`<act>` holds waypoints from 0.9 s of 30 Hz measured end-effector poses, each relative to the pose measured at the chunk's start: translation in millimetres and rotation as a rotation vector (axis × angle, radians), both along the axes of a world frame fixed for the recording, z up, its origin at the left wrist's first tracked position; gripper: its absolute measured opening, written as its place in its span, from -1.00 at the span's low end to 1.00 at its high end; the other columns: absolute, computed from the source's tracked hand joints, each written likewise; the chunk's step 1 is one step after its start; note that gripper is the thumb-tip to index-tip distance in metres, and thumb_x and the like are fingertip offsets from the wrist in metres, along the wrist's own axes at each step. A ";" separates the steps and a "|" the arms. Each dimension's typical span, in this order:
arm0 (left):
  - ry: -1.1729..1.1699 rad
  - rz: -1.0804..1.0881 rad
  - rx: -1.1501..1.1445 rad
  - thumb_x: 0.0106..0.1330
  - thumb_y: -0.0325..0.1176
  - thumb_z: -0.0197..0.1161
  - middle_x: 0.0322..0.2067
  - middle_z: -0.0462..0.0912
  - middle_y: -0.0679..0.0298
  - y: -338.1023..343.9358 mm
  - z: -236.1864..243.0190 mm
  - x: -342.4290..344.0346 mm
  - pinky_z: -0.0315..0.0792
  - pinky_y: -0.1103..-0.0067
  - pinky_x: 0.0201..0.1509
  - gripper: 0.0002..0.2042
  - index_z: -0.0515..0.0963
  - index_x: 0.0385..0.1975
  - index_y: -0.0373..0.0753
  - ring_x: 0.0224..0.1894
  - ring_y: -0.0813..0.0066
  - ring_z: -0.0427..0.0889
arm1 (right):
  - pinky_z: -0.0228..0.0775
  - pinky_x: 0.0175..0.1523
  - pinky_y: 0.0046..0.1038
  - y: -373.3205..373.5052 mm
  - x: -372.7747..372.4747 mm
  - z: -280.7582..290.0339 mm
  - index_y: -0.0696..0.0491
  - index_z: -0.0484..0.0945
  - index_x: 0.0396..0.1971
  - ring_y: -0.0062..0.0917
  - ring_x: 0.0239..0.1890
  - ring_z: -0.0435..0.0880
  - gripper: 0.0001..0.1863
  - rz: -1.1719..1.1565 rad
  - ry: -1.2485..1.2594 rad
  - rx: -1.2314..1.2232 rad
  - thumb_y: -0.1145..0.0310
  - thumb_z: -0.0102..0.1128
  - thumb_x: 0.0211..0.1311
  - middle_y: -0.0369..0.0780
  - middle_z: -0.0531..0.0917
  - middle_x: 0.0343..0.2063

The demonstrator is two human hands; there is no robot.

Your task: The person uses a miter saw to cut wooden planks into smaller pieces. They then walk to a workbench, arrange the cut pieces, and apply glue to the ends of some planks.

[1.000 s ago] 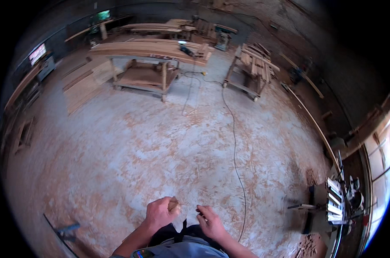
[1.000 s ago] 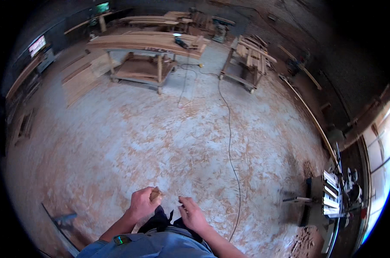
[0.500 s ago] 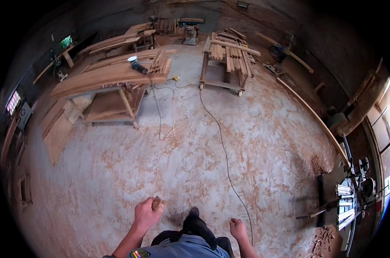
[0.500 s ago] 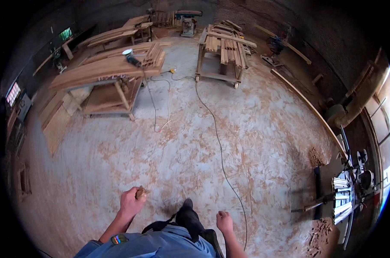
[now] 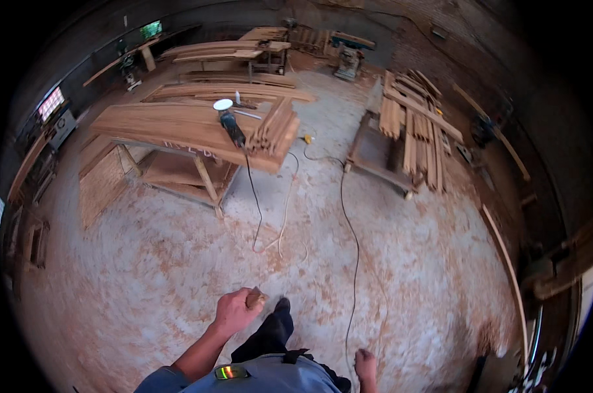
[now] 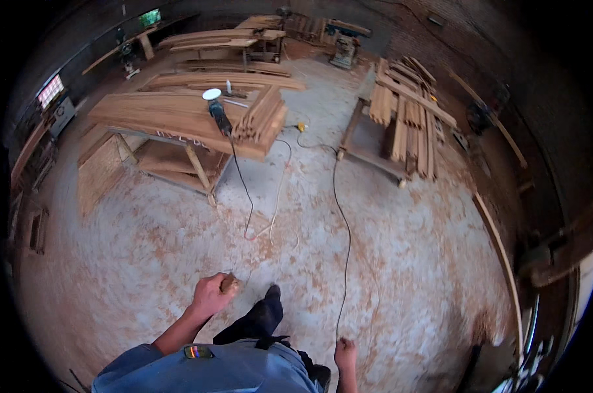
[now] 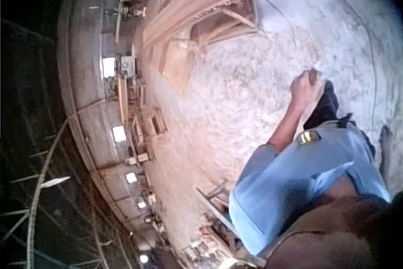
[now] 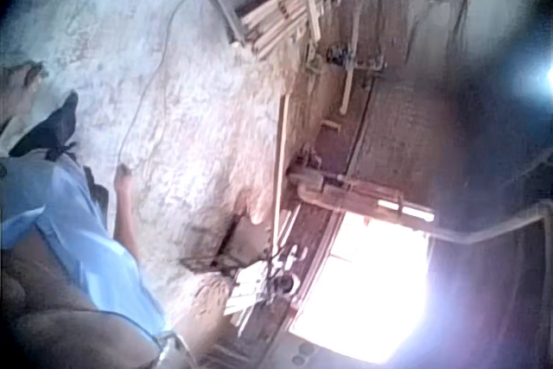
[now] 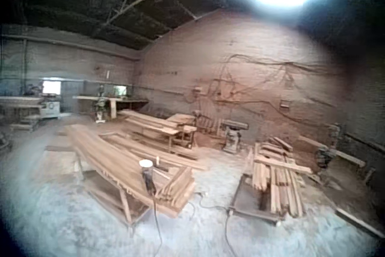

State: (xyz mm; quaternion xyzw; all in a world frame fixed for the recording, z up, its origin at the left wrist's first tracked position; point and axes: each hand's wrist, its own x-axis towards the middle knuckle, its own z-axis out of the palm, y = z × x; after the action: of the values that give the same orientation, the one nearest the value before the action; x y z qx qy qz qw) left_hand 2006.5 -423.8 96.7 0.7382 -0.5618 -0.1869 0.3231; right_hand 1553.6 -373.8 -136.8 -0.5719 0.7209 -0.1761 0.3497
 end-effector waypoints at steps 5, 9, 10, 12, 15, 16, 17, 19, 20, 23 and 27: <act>-0.032 -0.115 -0.025 0.10 -0.08 0.28 -0.52 0.62 0.04 -160.2 19.9 1.9 0.50 0.29 -0.38 -0.68 0.54 -0.45 -0.26 -0.43 0.03 0.62 | 0.50 -0.49 -0.46 -94.9 -0.4 29.8 0.28 0.56 -0.19 -0.52 -0.52 0.61 -0.67 -0.485 -0.360 0.309 0.33 0.08 0.19 -0.14 0.63 -0.49; -0.037 -0.176 -0.096 0.11 -0.07 0.26 -0.54 0.61 0.04 -286.6 32.6 -10.6 0.49 0.29 -0.40 -0.67 0.52 -0.48 -0.26 -0.45 0.03 0.61 | 0.51 -0.33 -0.40 -198.4 -5.8 39.5 0.13 0.47 0.01 -0.38 -0.44 0.62 -0.57 -0.457 -0.334 0.333 0.13 0.04 0.30 -0.11 0.65 -0.43; -0.035 -0.196 -0.115 0.12 -0.07 0.25 -0.54 0.60 0.04 -320.6 31.8 -18.1 0.49 0.29 -0.40 -0.67 0.52 -0.49 -0.26 -0.45 0.03 0.61 | 0.52 -0.22 -0.08 -224.1 -15.8 19.4 -0.03 0.39 0.14 -0.23 -0.36 0.63 -0.50 -0.417 -0.390 0.290 0.04 0.02 0.28 -0.09 0.65 -0.23; -0.106 -0.191 -0.036 0.12 -0.06 0.24 -0.52 0.62 0.03 -373.5 34.6 -20.9 0.50 0.29 -0.38 -0.66 0.55 -0.43 -0.27 -0.44 0.03 0.62 | 0.53 -0.37 -0.33 -293.6 11.1 41.0 0.17 0.50 -0.06 -0.39 -0.44 0.63 -0.64 -0.402 -0.436 0.222 0.24 0.06 0.25 -0.12 0.65 -0.37; -0.034 -0.117 -0.062 0.12 -0.06 0.24 -0.48 0.63 0.01 -450.0 36.5 -34.4 0.51 0.29 -0.35 -0.64 0.57 -0.35 -0.28 -0.42 0.02 0.63 | 0.54 -0.44 -0.47 -405.1 16.7 63.8 0.28 0.55 -0.15 -0.50 -0.46 0.64 -0.67 -0.312 -0.378 0.161 0.33 0.11 0.22 -0.16 0.63 -0.43; -0.082 -0.089 -0.006 0.11 -0.09 0.26 -0.46 0.64 0.01 -470.6 38.2 -32.9 0.52 0.30 -0.33 -0.64 0.59 -0.30 -0.29 -0.41 0.02 0.64 | 0.55 -0.44 -0.48 -440.6 22.6 64.0 0.28 0.55 -0.14 -0.52 -0.45 0.64 -0.66 -0.266 -0.355 0.153 0.33 0.12 0.21 -0.18 0.62 -0.43; -0.065 -0.077 -0.005 0.11 -0.10 0.26 -0.46 0.65 0.01 -493.0 37.9 -31.1 0.52 0.30 -0.32 -0.65 0.59 -0.31 -0.29 -0.40 0.02 0.64 | 0.55 -0.41 -0.48 -476.2 29.8 76.3 0.27 0.55 -0.13 -0.52 -0.44 0.64 -0.68 -0.215 -0.332 0.129 0.34 0.13 0.23 -0.17 0.63 -0.41; -0.027 -0.039 0.008 0.11 -0.12 0.27 -0.45 0.65 0.02 -527.5 38.6 -30.0 0.52 0.30 -0.31 -0.67 0.59 -0.33 -0.30 -0.40 0.03 0.64 | 0.55 -0.38 -0.49 -536.0 41.9 101.9 0.27 0.55 -0.14 -0.52 -0.44 0.64 -0.69 -0.212 -0.379 0.140 0.35 0.12 0.24 -0.16 0.64 -0.40; -0.020 -0.043 0.019 0.10 -0.15 0.28 -0.45 0.65 0.03 -549.1 40.6 -34.9 0.53 0.32 -0.29 -0.69 0.59 -0.33 -0.29 -0.38 0.03 0.65 | 0.55 -0.37 -0.50 -566.3 41.0 115.5 0.27 0.55 -0.14 -0.53 -0.43 0.64 -0.70 -0.176 -0.363 0.114 0.35 0.12 0.24 -0.15 0.64 -0.39; -0.009 0.015 0.007 0.10 -0.16 0.29 -0.46 0.65 0.02 -606.6 38.4 -32.0 0.53 0.32 -0.30 -0.70 0.59 -0.33 -0.29 -0.38 0.04 0.65 | 0.54 -0.33 -0.51 -649.7 51.6 145.8 0.27 0.55 -0.14 -0.54 -0.41 0.64 -0.70 -0.057 -0.304 0.049 0.35 0.10 0.26 -0.12 0.64 -0.37; 0.023 0.110 0.019 0.11 -0.26 0.29 -0.49 0.64 0.02 -668.0 42.1 1.1 0.52 0.39 -0.34 -0.75 0.59 -0.29 -0.28 -0.42 0.11 0.67 | 0.45 -0.06 -0.36 -739.6 97.4 156.2 0.14 0.61 -0.23 -0.17 -0.18 0.63 -0.76 0.051 -0.265 -0.038 0.32 0.12 0.22 -0.05 0.64 -0.27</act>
State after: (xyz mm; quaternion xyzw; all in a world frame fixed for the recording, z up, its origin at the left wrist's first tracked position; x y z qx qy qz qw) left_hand 2007.5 -1091.8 138.8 0.7688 -0.5150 -0.1825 0.3323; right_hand 1651.0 -1113.4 19.4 -0.5682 0.6504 -0.2546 0.4352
